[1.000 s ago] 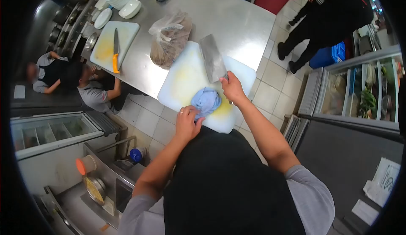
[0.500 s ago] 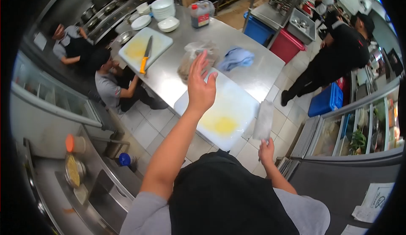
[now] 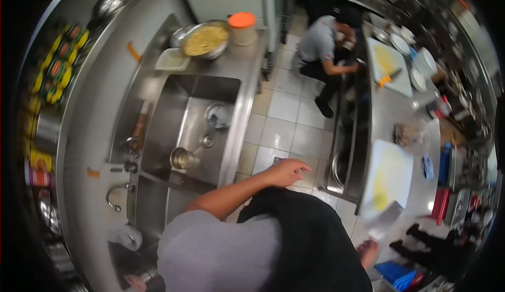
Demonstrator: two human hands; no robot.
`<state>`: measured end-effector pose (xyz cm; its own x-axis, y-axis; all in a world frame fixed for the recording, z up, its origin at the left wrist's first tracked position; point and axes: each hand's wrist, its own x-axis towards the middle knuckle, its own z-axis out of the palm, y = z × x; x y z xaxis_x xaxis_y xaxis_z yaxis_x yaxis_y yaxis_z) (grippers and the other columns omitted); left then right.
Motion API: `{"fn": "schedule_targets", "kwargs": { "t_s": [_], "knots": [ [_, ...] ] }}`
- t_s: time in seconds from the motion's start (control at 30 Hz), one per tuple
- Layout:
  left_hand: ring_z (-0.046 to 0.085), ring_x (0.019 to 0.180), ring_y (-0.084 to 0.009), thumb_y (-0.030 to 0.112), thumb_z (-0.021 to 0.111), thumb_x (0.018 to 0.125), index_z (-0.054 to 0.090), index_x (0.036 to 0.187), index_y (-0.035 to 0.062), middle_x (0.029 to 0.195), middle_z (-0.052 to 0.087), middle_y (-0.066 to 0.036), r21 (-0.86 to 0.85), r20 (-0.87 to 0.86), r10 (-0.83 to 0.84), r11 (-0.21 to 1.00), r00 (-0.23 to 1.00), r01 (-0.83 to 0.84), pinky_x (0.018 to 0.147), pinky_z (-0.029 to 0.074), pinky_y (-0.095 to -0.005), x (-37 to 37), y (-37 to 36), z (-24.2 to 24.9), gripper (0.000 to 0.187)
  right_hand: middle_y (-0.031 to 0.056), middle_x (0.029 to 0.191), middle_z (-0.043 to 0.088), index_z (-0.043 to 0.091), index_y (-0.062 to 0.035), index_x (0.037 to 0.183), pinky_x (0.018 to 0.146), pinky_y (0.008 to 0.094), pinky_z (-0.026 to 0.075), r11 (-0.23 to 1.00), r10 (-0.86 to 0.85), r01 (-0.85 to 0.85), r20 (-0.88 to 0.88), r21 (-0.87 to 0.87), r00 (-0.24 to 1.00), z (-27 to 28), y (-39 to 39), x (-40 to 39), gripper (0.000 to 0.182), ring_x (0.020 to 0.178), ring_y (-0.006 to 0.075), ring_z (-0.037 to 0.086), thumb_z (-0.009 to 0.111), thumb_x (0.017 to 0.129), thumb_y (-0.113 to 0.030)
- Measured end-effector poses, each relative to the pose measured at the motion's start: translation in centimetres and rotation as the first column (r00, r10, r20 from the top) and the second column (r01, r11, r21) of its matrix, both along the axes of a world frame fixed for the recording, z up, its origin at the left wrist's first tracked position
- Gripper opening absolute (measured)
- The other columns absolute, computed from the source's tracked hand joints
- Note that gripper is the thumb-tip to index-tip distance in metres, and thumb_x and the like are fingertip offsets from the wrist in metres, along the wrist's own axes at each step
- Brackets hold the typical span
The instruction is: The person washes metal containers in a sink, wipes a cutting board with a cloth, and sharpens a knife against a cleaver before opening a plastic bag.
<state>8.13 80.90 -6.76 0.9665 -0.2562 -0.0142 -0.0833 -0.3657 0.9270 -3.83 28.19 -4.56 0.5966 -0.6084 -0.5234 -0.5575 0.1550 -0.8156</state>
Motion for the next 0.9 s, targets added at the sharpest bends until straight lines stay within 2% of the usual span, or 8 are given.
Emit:
{"fn": "schedule_targets", "kwargs": {
  "t_s": [0.2, 0.23, 0.43, 0.7, 0.77, 0.8, 0.87, 0.9],
  "knots": [
    [0.071, 0.093, -0.0177, 0.003, 0.071, 0.092, 0.07, 0.121, 0.004, 0.115, 0.073, -0.01, -0.077, 0.249, 0.75, 0.646, 0.613, -0.76, 0.085, 0.057, -0.0328, -7.3, 20.2, 2.9, 0.029, 0.017, 0.082, 0.062, 0.047, 0.0108, 0.124, 0.061, 0.0397, 0.053, 0.689, 0.228, 0.129, 0.382, -0.714, 0.896, 5.6, -1.7, 12.7, 0.043, 0.067, 0.0249, 0.061, 0.052, 0.109, -0.029],
    [0.07, 0.093, -0.0167, 0.003, 0.071, 0.093, 0.069, 0.121, 0.0036, 0.115, 0.073, -0.009, -0.12, 0.253, 0.822, 0.55, 0.51, -0.826, 0.084, 0.057, -0.0318, -8.7, 21.9, 5.1, 0.028, 0.0301, 0.102, 0.066, 0.04, 0.0212, 0.134, 0.085, 0.0512, 0.054, -0.16, 0.23, 0.26, 0.22, -0.952, 0.948, -0.8, -8.2, 15.1, 0.06, 0.089, 0.037, 0.068, 0.049, 0.11, -0.033],
    [0.066, 0.089, -0.0102, 0.004, 0.07, 0.095, 0.064, 0.129, 0.0053, 0.111, 0.073, -0.006, -0.304, 0.225, 0.963, 0.214, 0.148, -0.928, 0.082, 0.055, -0.0274, -18.5, 29.5, 7.7, 0.035, 0.0323, 0.114, 0.066, 0.057, 0.0129, 0.126, 0.094, 0.0531, 0.049, -0.065, 0.44, -0.618, -0.578, -0.784, 0.687, -10.9, -12.0, 12.6, 0.045, 0.105, 0.0448, 0.066, 0.055, 0.102, -0.025],
    [0.07, 0.101, -0.0285, 0.026, 0.077, 0.091, 0.064, 0.129, 0.0074, 0.115, 0.073, -0.013, -0.075, 0.526, 0.746, -0.436, -0.407, -0.897, 0.092, 0.056, -0.0427, -36.9, 46.4, 13.9, 0.044, 0.029, 0.107, 0.069, 0.061, 0.0077, 0.121, 0.086, 0.054, 0.052, -0.136, 0.642, -0.689, -0.593, -0.711, 0.485, -9.5, -3.6, 14.0, 0.038, 0.098, 0.0451, 0.068, 0.051, 0.1, -0.022],
    [0.057, 0.132, -0.0391, 0.036, 0.057, 0.101, 0.072, 0.122, 0.0106, 0.131, 0.068, -0.023, 0.509, 0.86, 0.474, -0.822, 0.191, -0.253, 0.113, 0.042, -0.055, -48.8, 57.3, 5.2, 0.036, 0.0282, 0.106, 0.07, 0.062, 0.0064, 0.119, 0.084, 0.0543, 0.053, 0.025, 0.668, -0.655, -0.475, -0.755, 0.573, -10.5, -3.3, 15.6, 0.036, 0.097, 0.0452, 0.068, 0.05, 0.099, -0.022],
    [0.063, 0.125, -0.0356, 0.036, 0.052, 0.105, 0.074, 0.118, 0.0129, 0.127, 0.07, -0.019, 0.758, 0.637, 0.757, -0.65, -0.146, -0.063, 0.105, 0.048, -0.0547, -51.0, 59.8, 6.3, 0.034, 0.0284, 0.106, 0.07, 0.059, 0.006, 0.124, 0.082, 0.0539, 0.054, 0.2, 0.612, -0.656, -0.43, -0.728, 0.664, -11.6, -3.2, 15.3, 0.036, 0.095, 0.045, 0.068, 0.05, 0.099, -0.018],
    [0.07, 0.109, -0.03, 0.034, 0.05, 0.107, 0.072, 0.124, 0.0143, 0.121, 0.073, -0.009, 0.758, 0.647, 0.759, -0.631, -0.072, 0.166, 0.087, 0.057, -0.0494, -54.5, 60.0, 6.3, 0.034, 0.027, 0.104, 0.07, 0.05, 0.0035, 0.136, 0.081, 0.0519, 0.055, 0.378, 0.538, -0.545, -0.301, -0.748, 0.787, -12.7, -1.8, 14.0, 0.041, 0.093, 0.0414, 0.069, 0.052, 0.096, -0.006],
    [0.069, 0.112, -0.0287, 0.033, 0.052, 0.106, 0.071, 0.124, 0.0129, 0.122, 0.073, -0.01, 0.532, 0.819, 0.498, -0.845, 0.285, -0.054, 0.092, 0.057, -0.0446, -59.8, 62.6, 2.0, 0.033, 0.0262, 0.103, 0.071, 0.049, 0.003, 0.137, 0.081, 0.0514, 0.056, 0.541, 0.49, -0.595, -0.352, -0.594, 0.797, -10.4, 0.2, 13.6, 0.044, 0.093, 0.0408, 0.07, 0.053, 0.093, 0.0]
  ]
}}
